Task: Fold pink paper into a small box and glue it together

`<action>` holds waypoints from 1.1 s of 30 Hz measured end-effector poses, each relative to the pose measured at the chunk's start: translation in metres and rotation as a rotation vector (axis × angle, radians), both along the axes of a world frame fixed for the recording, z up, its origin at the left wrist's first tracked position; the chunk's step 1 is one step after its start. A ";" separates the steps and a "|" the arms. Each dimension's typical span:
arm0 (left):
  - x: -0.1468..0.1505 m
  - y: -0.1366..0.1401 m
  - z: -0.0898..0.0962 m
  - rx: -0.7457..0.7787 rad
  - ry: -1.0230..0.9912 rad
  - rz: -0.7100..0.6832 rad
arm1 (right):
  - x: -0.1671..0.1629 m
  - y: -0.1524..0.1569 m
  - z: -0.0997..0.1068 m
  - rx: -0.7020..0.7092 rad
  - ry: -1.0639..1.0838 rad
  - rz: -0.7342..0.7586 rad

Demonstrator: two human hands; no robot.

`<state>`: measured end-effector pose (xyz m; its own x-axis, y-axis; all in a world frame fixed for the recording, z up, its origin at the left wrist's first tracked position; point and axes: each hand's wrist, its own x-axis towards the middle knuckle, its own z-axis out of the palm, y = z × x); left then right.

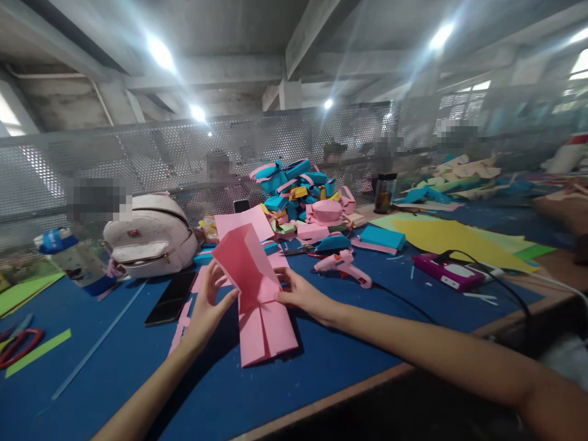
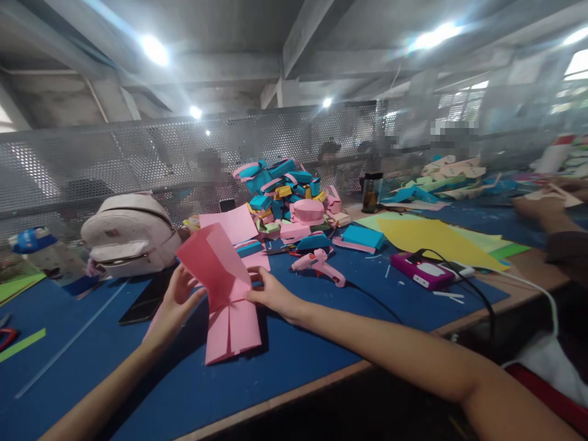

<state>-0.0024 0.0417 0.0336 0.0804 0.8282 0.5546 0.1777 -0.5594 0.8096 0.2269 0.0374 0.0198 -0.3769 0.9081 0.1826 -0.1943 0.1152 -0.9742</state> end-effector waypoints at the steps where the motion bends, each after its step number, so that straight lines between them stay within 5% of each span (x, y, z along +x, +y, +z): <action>1: -0.002 0.000 0.000 0.066 0.055 0.080 | 0.000 0.001 0.000 0.002 0.009 -0.017; 6: -0.008 -0.016 0.008 0.472 0.246 0.439 | 0.000 0.004 -0.005 -0.026 0.034 -0.073; 10: 0.001 -0.037 0.015 0.840 0.615 0.304 | -0.002 0.008 -0.009 -0.056 0.048 -0.100; 18: 0.036 -0.050 -0.007 0.546 1.183 0.074 | -0.003 0.010 -0.014 -0.088 0.093 -0.121; 23: 0.037 -0.037 -0.020 0.413 1.216 0.082 | -0.002 0.001 -0.006 -0.156 0.087 -0.065; 29: 0.023 -0.023 -0.012 0.401 1.055 0.006 | 0.008 -0.021 0.012 -0.203 0.124 0.153; 33: 0.011 -0.020 -0.008 0.386 1.008 -0.094 | 0.044 -0.040 0.025 -0.064 -0.167 0.331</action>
<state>0.0087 0.0215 0.0257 0.6994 0.5787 0.4194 0.6060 -0.7913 0.0812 0.2713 -0.0031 0.0448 -0.6719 0.7395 0.0409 -0.0487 0.0109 -0.9988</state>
